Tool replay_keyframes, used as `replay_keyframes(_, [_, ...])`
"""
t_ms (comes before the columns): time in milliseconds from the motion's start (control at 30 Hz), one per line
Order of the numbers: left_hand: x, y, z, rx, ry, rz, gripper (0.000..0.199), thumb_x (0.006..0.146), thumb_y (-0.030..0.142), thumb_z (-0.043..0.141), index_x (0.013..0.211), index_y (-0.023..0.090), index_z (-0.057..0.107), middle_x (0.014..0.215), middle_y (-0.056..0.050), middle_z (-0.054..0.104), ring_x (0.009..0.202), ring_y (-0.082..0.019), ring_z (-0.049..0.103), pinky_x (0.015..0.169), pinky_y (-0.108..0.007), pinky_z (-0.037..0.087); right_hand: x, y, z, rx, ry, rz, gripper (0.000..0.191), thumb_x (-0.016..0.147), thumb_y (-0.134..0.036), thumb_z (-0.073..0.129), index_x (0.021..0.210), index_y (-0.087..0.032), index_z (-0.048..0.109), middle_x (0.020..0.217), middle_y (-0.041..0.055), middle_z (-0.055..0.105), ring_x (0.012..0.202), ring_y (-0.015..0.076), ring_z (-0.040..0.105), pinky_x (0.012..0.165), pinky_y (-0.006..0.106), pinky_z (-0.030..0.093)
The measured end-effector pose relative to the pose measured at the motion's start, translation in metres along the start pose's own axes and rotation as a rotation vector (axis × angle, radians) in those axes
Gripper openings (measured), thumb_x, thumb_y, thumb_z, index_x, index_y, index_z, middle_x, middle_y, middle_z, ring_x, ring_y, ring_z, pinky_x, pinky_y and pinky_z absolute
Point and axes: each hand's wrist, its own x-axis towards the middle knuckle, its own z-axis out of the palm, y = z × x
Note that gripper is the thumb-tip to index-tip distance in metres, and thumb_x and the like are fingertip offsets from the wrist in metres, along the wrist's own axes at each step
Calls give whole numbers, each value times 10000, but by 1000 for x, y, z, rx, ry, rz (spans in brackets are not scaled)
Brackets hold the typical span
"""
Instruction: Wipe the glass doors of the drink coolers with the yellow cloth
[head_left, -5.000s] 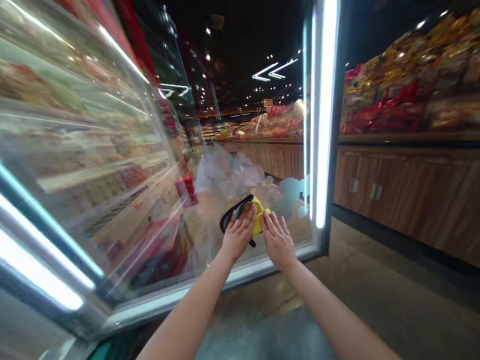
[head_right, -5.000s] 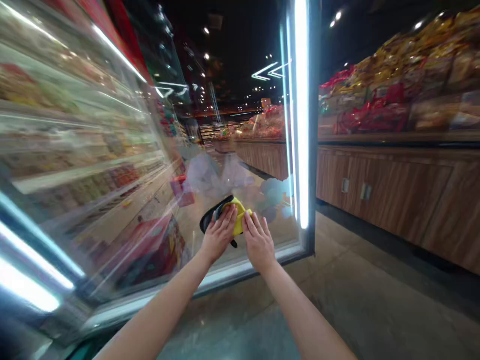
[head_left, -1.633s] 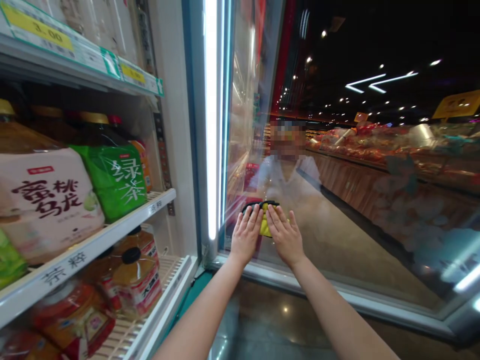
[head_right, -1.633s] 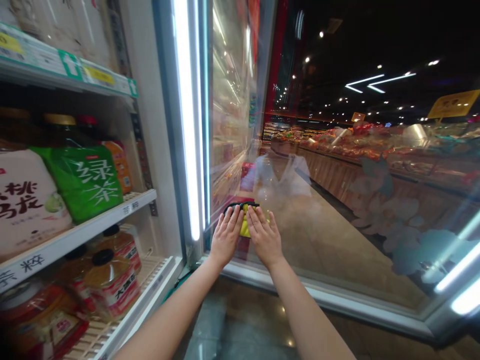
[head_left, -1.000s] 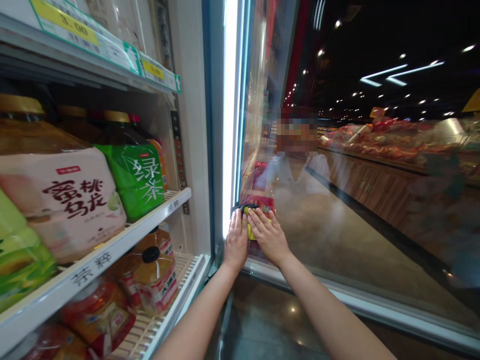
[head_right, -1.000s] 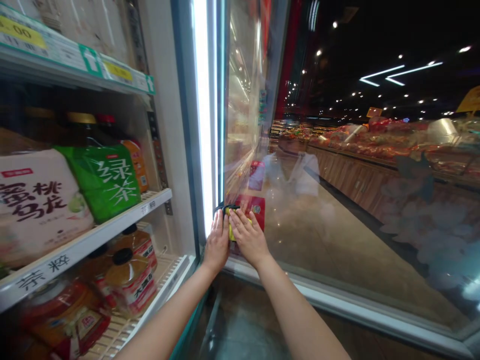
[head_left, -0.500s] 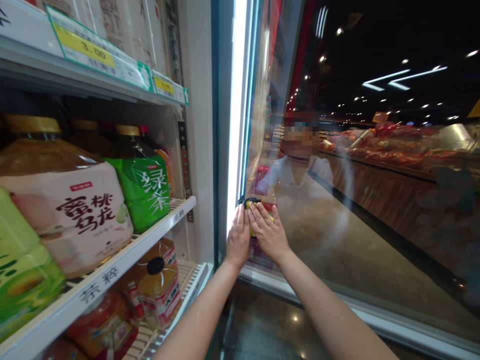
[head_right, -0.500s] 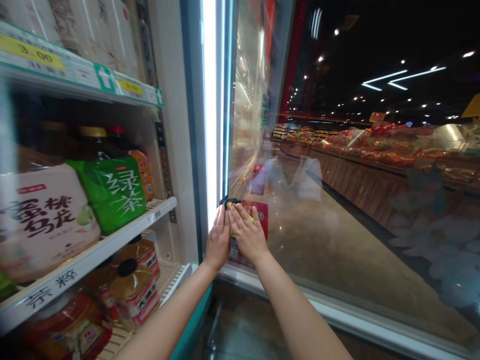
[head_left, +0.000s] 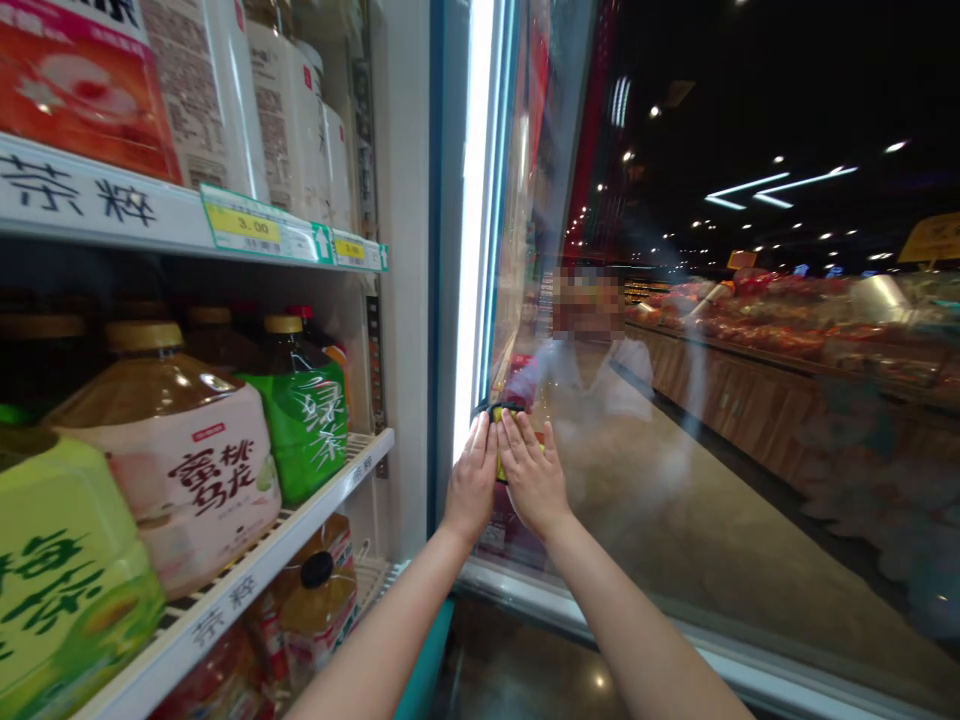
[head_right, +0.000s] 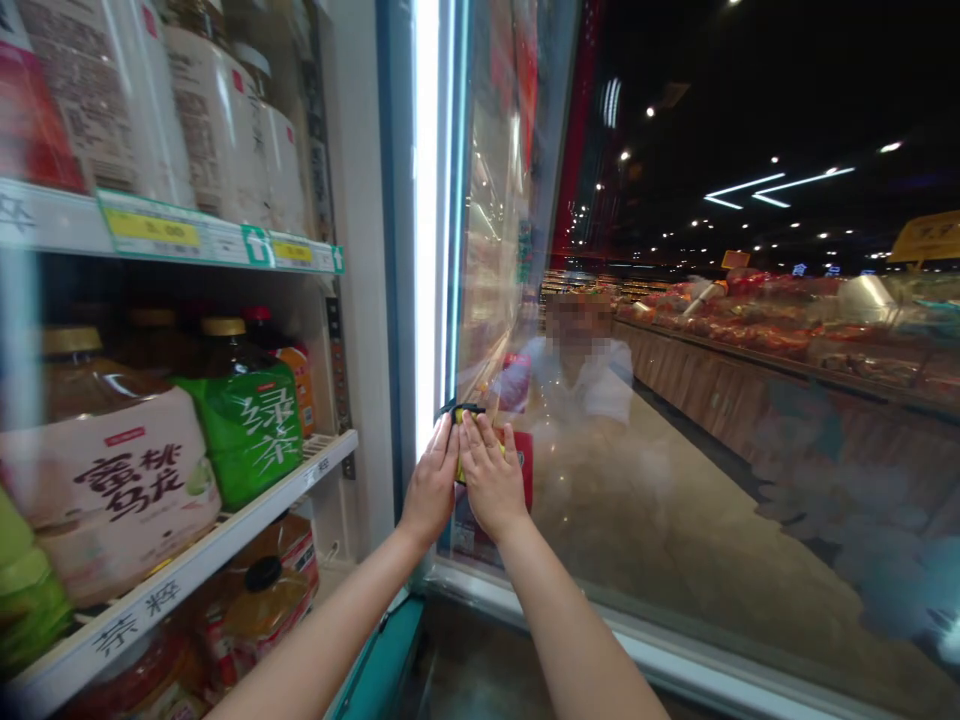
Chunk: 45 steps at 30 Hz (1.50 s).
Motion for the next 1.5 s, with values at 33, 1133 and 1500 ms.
replay_keyframes(33, [-9, 4, 3, 0, -5, 7, 841, 938, -32, 374, 1642, 206, -18, 1672, -170, 278, 1552, -264, 259, 1199, -438, 425, -9, 2, 1, -5, 1, -40, 578, 984, -139, 459, 1560, -144, 409, 1654, 97, 357, 1590, 230, 165, 1298, 550, 122])
replay_keyframes(1133, [20, 120, 44, -84, 32, 211, 801, 911, -7, 453, 1633, 229, 197, 1672, -114, 288, 1584, -283, 75, 1252, -549, 289, -103, 118, -65, -227, -20, 94, 575, 970, -138, 457, 1541, -203, 456, 1611, 83, 446, 1552, 237, 284, 1298, 524, 55])
replay_keyframes(1500, [73, 198, 59, -143, 61, 309, 764, 931, 8, 434, 1628, 242, 226, 1674, -94, 290, 1580, -255, 151, 1272, -494, 271, -121, 188, -114, -304, 24, 260, 636, 949, -96, 439, 1574, -210, 400, 1616, 81, 438, 1565, 246, 250, 1286, 544, 101])
